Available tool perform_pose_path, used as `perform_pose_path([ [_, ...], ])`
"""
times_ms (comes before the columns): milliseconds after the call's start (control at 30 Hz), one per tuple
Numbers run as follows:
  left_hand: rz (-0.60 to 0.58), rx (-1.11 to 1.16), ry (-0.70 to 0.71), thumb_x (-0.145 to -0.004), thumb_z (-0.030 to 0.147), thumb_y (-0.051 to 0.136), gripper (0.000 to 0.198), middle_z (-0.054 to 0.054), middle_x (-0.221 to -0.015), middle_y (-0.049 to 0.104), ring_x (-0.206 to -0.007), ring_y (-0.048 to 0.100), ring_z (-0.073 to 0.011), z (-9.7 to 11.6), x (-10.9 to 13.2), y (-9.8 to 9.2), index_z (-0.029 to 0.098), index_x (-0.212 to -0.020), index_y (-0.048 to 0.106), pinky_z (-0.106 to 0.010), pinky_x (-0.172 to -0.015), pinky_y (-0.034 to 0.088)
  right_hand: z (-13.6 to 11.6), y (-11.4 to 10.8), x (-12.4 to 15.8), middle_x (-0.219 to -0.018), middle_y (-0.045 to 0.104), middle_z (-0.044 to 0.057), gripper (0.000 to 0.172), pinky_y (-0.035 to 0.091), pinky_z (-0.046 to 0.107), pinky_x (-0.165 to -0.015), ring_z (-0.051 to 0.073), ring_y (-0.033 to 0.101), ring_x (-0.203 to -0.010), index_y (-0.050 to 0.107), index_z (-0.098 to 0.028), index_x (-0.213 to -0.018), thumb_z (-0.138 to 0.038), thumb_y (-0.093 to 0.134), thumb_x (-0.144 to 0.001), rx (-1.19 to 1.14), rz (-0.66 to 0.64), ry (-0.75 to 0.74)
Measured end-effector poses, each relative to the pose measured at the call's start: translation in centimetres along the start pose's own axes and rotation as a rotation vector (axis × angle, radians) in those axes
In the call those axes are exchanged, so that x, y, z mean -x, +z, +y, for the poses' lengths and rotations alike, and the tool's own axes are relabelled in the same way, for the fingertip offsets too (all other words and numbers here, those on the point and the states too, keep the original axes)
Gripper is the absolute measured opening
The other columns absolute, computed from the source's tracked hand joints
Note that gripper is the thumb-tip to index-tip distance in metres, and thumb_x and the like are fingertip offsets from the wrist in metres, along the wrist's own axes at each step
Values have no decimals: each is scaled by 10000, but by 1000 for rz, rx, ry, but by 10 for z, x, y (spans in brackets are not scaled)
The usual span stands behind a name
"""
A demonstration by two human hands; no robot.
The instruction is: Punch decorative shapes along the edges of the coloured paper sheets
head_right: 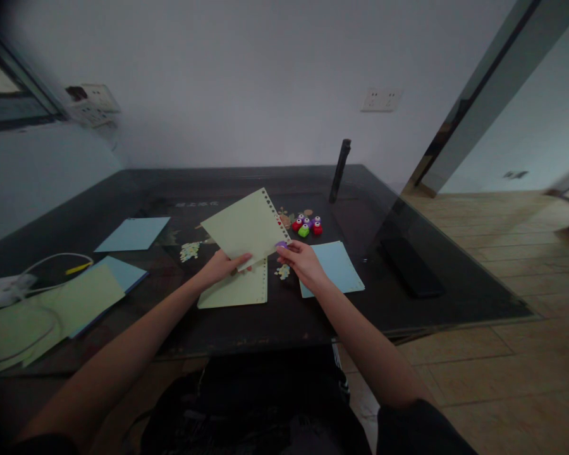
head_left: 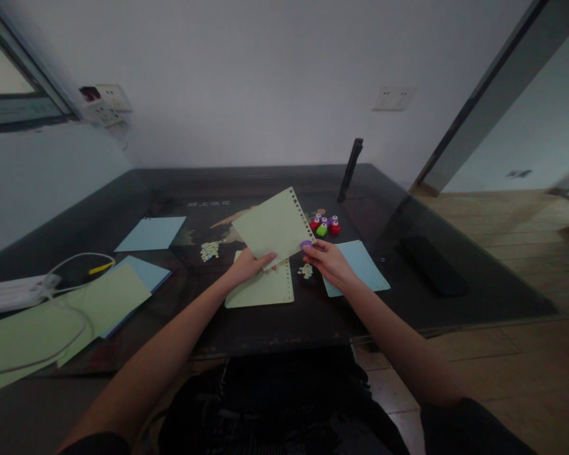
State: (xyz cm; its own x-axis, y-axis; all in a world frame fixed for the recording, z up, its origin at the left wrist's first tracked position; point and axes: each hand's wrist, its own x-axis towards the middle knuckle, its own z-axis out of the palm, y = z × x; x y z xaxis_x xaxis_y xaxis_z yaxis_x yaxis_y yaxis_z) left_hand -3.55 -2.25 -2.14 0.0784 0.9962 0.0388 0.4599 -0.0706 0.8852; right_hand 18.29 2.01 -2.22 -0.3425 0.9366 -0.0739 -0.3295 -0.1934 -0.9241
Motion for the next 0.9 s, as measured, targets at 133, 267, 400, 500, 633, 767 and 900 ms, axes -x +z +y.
perform_pose_path([
  [133, 18, 2, 3, -821, 301, 568, 212, -53, -664, 703, -523, 550, -116, 0, 0, 1, 127, -759, 672, -217, -519, 443, 0, 0, 0, -697, 621, -5, 268, 442, 270, -616, 88, 539, -580, 650, -181, -686, -318, 835, -548, 16, 7, 4],
  [267, 21, -3, 10, -812, 297, 573, 203, -48, -667, 705, -540, 565, -124, -1, -1, 1, 131, -762, 678, -229, -542, 456, -2, 2, 2, -667, 610, -13, 282, 408, 263, -583, 82, 508, -560, 648, -183, -681, -337, 837, -539, 36, 25, -12],
  [400, 8, -1, -15, -815, 302, 570, 213, -57, -669, 706, -521, 560, -121, 0, 0, 1, 124, -760, 675, -226, -519, 445, -3, 3, 4, -665, 611, -14, 289, 361, 253, -545, 79, 490, -558, 652, -184, -693, -355, 831, -544, 81, 26, -20],
  [500, 12, 17, -17, -815, 302, 574, 203, -57, -677, 707, -525, 560, -118, 0, -1, 1, 124, -789, 668, -215, -507, 436, -4, 2, 4, -714, 640, 5, 289, 329, 251, -530, 96, 509, -606, 664, -183, -712, -365, 823, -553, 126, 33, -41],
  [633, 1, 29, -20, -822, 302, 571, 202, -54, -658, 699, -500, 536, -106, -1, -1, 1, 124, -782, 659, -208, -495, 427, -4, 1, 4, -828, 683, 32, 303, 344, 250, -555, 133, 563, -718, 693, -191, -780, -377, 809, -572, 160, 55, -38],
  [767, -14, 34, -23, -828, 305, 568, 216, -59, -653, 695, -489, 526, -102, 0, -1, 2, 120, -759, 658, -211, -490, 425, -4, 1, 4, -861, 695, 39, 299, 360, 250, -572, 149, 584, -760, 699, -201, -791, -380, 806, -578, 168, 59, -28],
  [900, -19, 45, -28, -830, 309, 566, 218, -61, -653, 696, -488, 528, -103, -1, -1, 2, 118, -774, 657, -206, -475, 414, -4, 1, 4, -848, 701, 43, 297, 370, 258, -584, 158, 594, -760, 700, -200, -786, -375, 808, -573, 165, 67, -23],
])
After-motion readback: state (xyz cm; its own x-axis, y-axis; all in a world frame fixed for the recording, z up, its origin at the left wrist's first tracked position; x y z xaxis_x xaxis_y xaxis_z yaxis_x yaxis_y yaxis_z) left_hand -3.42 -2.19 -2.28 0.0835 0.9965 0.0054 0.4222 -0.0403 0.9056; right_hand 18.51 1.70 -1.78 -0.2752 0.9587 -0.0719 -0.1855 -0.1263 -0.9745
